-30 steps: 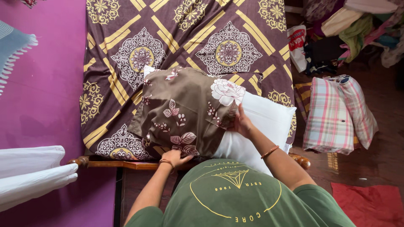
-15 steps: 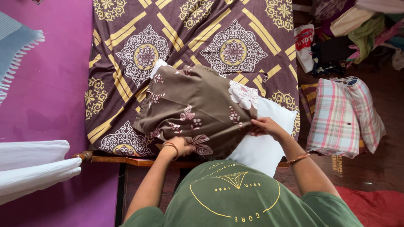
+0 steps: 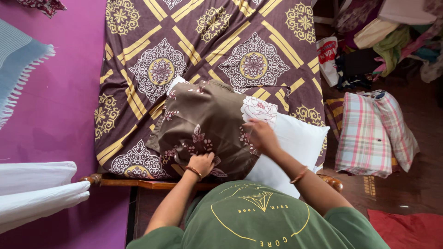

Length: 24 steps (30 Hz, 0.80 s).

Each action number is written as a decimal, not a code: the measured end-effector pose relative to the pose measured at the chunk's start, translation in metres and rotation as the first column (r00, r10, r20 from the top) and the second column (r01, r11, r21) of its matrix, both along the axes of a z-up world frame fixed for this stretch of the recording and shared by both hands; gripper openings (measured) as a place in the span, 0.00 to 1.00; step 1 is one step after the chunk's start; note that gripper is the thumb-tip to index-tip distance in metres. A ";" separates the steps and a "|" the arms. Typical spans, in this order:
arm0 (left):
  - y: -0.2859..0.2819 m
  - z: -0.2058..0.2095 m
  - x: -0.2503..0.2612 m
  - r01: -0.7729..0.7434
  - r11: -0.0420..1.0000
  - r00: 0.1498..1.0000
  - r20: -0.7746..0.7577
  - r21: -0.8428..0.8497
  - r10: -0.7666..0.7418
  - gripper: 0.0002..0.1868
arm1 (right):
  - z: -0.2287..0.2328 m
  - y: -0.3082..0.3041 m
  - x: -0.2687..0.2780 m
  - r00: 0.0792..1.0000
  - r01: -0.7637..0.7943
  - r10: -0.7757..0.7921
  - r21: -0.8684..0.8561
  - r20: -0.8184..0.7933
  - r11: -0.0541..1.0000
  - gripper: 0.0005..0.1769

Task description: The person inserts a white pillow into a brown floral pillowcase on a bed. They repeatedly adjust the pillowcase, tuck the pillow in, and smooth the cover to fit it properly.

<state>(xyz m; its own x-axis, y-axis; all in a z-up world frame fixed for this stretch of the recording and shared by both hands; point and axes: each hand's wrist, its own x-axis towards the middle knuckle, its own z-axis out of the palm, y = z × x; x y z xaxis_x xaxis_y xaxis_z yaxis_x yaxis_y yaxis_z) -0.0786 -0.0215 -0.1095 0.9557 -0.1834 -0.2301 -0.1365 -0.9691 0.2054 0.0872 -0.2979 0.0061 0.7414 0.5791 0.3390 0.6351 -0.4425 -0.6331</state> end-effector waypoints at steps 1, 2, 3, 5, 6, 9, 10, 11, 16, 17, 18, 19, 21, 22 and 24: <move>0.003 0.013 0.001 0.044 0.998 0.989 0.140 -0.036 -0.039 0.21 | 0.001 0.013 -0.006 0.997 -0.067 0.068 -0.062 0.028 0.996 0.26; 0.008 0.026 0.005 0.090 0.994 0.958 0.280 -0.062 -0.069 0.21 | -0.002 0.027 -0.015 0.983 -0.130 0.147 -0.150 0.108 0.980 0.27; 0.009 0.039 0.012 0.084 0.994 0.931 0.361 -0.074 -0.052 0.25 | -0.008 0.038 -0.027 0.957 -0.184 0.230 -0.242 0.179 0.953 0.29; 0.009 0.056 0.029 0.075 0.993 0.858 0.514 -0.094 -0.016 0.33 | -0.028 0.056 -0.051 0.896 -0.231 0.345 -0.370 0.281 0.900 0.32; 0.009 0.062 0.033 0.058 0.993 0.895 0.446 -0.105 -0.006 0.36 | -0.038 0.060 -0.061 0.858 -0.244 0.402 -0.434 0.319 0.867 0.33; 0.011 0.068 0.046 0.009 0.997 0.975 0.221 -0.070 0.007 0.45 | -0.055 0.048 -0.056 0.847 -0.183 0.378 -0.462 0.373 0.867 0.37; 0.010 0.068 0.045 -0.004 1.000 0.991 0.137 -0.016 0.006 0.49 | -0.057 0.043 -0.048 0.888 -0.157 0.329 -0.462 0.321 0.873 0.38; 0.009 0.067 0.044 -0.014 0.999 0.999 0.052 0.040 0.012 0.53 | -0.057 0.036 -0.039 0.923 -0.130 0.277 -0.463 0.267 0.877 0.39; 0.012 0.065 0.041 0.002 1.000 0.986 -0.165 0.027 0.002 0.64 | -0.049 -0.008 0.012 0.981 0.188 -0.183 -0.533 0.064 0.825 0.37; 0.014 0.066 0.045 0.006 1.000 0.982 -0.191 0.005 -0.005 0.65 | -0.048 -0.013 0.019 0.961 0.256 -0.272 -0.558 0.057 0.789 0.39; 0.017 0.067 0.048 0.024 1.000 0.978 -0.206 -0.002 -0.024 0.64 | -0.049 -0.019 0.022 0.933 0.317 -0.357 -0.585 0.051 0.746 0.41; 0.020 0.069 0.052 0.041 0.999 0.975 -0.220 -0.009 -0.042 0.64 | -0.051 -0.020 0.025 0.897 0.374 -0.439 -0.612 0.047 0.697 0.43; 0.027 0.072 0.054 0.072 0.997 0.966 -0.247 -0.025 -0.076 0.62 | -0.066 -0.003 0.021 0.901 0.423 -0.376 -0.642 0.219 0.640 0.41; 0.031 0.074 0.056 0.086 0.996 0.963 -0.253 -0.033 -0.091 0.62 | -0.071 0.005 0.017 0.891 0.452 -0.337 -0.650 0.303 0.610 0.41; 0.036 0.075 0.060 0.108 0.993 0.957 -0.267 -0.040 -0.115 0.60 | -0.080 0.030 -0.003 0.949 0.312 -0.263 -0.613 0.171 0.726 0.36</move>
